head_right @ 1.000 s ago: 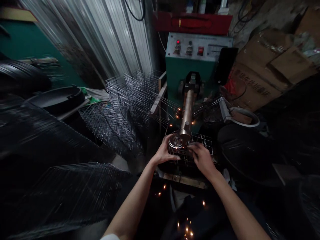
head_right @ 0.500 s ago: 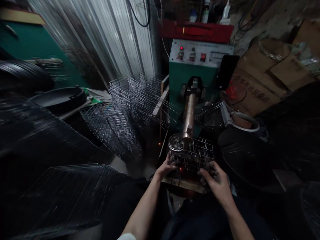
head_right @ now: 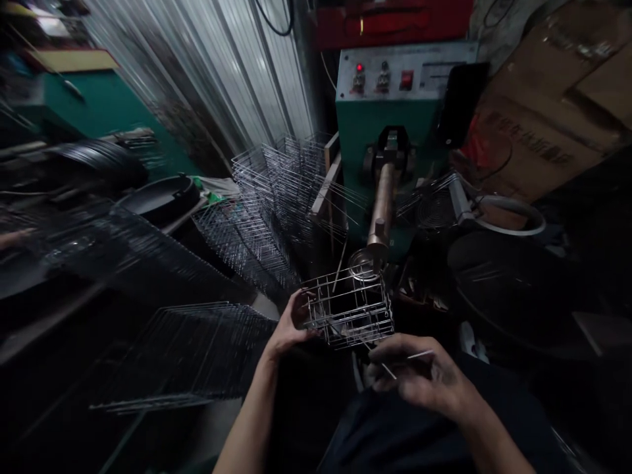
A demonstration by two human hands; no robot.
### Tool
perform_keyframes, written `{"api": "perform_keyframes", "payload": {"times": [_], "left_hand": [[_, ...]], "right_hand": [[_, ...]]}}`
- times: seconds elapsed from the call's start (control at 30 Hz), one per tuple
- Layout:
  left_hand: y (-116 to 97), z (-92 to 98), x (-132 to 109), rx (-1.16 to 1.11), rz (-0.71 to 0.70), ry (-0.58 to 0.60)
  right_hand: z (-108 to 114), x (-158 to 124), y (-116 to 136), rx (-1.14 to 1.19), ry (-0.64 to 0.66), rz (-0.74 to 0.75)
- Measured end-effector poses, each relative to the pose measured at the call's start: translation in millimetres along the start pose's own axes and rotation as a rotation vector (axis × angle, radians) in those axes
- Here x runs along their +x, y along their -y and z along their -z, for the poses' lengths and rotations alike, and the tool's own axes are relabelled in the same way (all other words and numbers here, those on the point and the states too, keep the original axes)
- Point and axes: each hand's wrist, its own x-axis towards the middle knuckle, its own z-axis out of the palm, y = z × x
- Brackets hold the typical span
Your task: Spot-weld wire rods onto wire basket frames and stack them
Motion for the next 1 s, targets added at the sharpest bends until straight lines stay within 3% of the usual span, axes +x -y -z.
{"api": "perform_keyframes", "payload": {"times": [0.1,0.2,0.4,0.6,0.8,1.0], "left_hand": [[-6,-7.3,-4,0.012,0.019,0.053],[-7,-33.7,2,-0.002,-0.038,0.095],[-7,-93.3,24,0.253,-0.174,0.108],[-11,-120.7,39,0.411,-0.225,0.100],[-11,-131.0,41,0.379,-0.226,0.072],[-14,-135.4,40,0.322,-0.241,0.063]], "right_hand": [[-10,1,12,-0.204,0.042,0.051],[-15,11,10,-0.461,-0.016,0.095],[3,35,-29,-0.951,-0.123,0.336],[25,38,-61,-1.380,-0.157,0.489],[31,33,-77,-1.411,-0.202,0.553],[31,36,-69,-1.278,-0.233,0.564]]}}
